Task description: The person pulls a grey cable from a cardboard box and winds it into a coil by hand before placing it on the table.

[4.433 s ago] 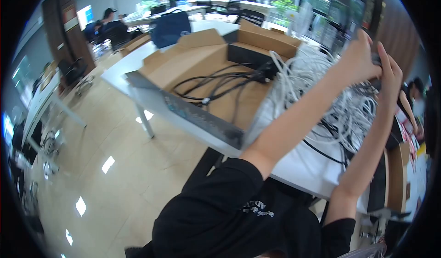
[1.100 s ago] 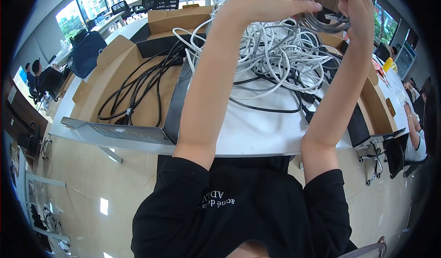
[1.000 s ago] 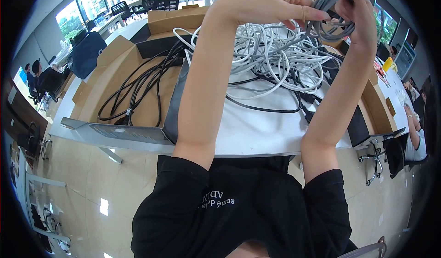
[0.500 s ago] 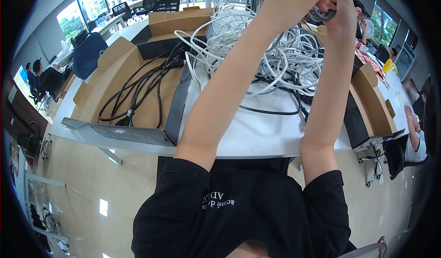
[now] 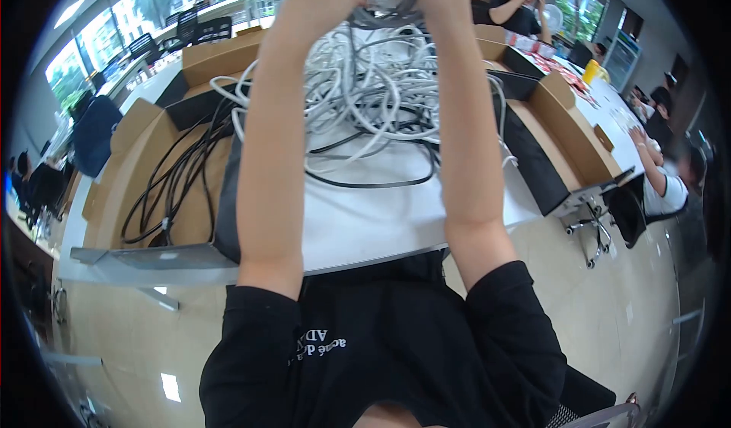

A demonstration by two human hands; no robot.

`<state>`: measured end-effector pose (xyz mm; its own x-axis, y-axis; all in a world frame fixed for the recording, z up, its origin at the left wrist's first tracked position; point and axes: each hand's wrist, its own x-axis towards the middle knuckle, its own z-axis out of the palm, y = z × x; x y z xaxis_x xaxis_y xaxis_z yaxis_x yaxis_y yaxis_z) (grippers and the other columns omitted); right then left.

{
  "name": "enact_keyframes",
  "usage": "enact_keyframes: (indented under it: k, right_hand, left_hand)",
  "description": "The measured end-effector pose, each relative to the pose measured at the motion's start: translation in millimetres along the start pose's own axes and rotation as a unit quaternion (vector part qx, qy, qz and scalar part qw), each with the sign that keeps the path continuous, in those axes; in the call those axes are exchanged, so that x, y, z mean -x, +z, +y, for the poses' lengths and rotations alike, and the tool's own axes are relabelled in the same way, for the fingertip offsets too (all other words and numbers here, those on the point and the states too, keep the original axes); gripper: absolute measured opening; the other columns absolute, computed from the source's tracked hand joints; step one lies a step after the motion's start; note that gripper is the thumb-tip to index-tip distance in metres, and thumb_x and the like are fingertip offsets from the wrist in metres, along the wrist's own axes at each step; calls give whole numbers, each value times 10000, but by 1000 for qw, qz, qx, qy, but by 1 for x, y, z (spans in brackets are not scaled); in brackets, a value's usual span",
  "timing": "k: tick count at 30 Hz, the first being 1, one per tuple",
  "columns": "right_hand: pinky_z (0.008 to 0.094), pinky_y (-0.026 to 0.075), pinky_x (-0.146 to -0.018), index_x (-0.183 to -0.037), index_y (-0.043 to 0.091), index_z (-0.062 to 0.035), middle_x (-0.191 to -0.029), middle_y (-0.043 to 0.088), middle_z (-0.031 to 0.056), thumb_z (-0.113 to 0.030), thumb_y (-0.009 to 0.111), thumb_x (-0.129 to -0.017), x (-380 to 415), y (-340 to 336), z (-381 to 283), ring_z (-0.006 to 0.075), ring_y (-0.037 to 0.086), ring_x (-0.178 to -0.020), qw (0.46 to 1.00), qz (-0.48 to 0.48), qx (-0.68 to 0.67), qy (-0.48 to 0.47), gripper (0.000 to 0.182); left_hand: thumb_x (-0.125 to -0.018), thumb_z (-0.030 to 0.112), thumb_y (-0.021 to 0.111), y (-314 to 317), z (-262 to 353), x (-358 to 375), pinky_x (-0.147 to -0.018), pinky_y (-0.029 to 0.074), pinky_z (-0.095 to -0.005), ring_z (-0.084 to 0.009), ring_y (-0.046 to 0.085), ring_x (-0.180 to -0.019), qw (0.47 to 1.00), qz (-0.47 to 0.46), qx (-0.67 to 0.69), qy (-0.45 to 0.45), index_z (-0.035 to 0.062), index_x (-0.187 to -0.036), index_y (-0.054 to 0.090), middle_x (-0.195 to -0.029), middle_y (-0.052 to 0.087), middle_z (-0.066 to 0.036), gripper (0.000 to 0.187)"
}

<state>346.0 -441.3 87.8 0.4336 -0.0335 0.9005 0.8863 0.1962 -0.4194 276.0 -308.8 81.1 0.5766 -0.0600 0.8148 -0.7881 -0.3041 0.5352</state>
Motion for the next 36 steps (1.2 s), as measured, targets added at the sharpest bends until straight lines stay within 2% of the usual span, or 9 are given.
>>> enact_keyframes:
  k: [2,6,14,16,19,22,26,29,36]
  right_hand:
    - [252,401,-573,-755,674,-8,-671,607,10,-464,637,-1010,7,0,-11,67,528,-628,991,-20,91,-92,524]
    - [248,351,-524,-717,656,-18,-654,601,-5,-390,732,-964,0,-11,-7,54,492,-593,989,-113,90,-44,453]
    - [243,215,-421,-654,464,-196,-527,296,-91,-501,729,-954,-14,-32,10,44,266,-423,943,71,-305,110,502]
    - [248,189,-417,-639,414,-215,-508,239,-85,-565,708,-943,-17,-33,16,63,223,-414,922,116,-342,144,549]
    - [243,216,-415,-635,407,-225,-494,217,-84,-616,713,-915,-19,-45,39,70,216,-409,881,77,-438,162,571]
    - [243,229,-411,-626,394,-225,-489,206,-86,-628,712,-909,-15,-32,32,70,212,-405,875,147,-425,182,586]
    - [230,265,-419,-666,415,-203,-522,266,-71,-610,694,-931,-12,-18,32,71,256,-428,861,130,-445,208,560]
    - [217,357,-443,-800,513,-162,-596,429,-39,-563,658,-977,-10,-4,38,85,395,-465,819,69,-517,239,462]
    - [223,419,-502,-869,635,-82,-666,564,-21,-430,644,-1026,-7,-3,25,86,544,-537,970,73,-178,151,382]
  left_hand:
    - [-1066,268,560,-3,11,6,-475,349,-229,-37,426,-541,999,-26,-5,-25,25,-1135,595,-700,488,50,254]
    - [-1029,274,639,-16,19,9,-506,370,-208,-30,464,-581,997,-43,9,-59,8,-1214,567,-724,524,47,332]
    - [-932,354,772,44,23,9,-652,480,-223,-85,606,-821,987,148,-61,5,-69,-1269,559,-898,673,-46,582]
    - [-940,366,759,20,-2,-7,-670,488,-243,-93,607,-824,997,-29,-38,-62,-54,-1236,606,-907,680,-41,536]
    - [-951,370,738,47,-19,-8,-655,472,-278,-101,590,-757,992,-9,127,22,-27,-1068,691,-866,676,-27,417]
    - [-964,338,713,52,-24,-6,-645,459,-308,-99,571,-720,996,87,30,17,-23,-929,704,-804,662,-24,363]
    - [-989,316,653,53,-29,-7,-630,463,-309,-104,574,-689,978,186,32,90,-39,-860,679,-727,638,-34,379]
    - [-997,299,632,58,-28,-12,-617,482,-291,-113,582,-633,962,181,193,70,-21,-824,668,-720,641,-47,366]
    - [-992,290,616,24,-38,-20,-561,478,-278,-99,544,-557,963,139,226,37,89,-666,563,-589,508,23,386]
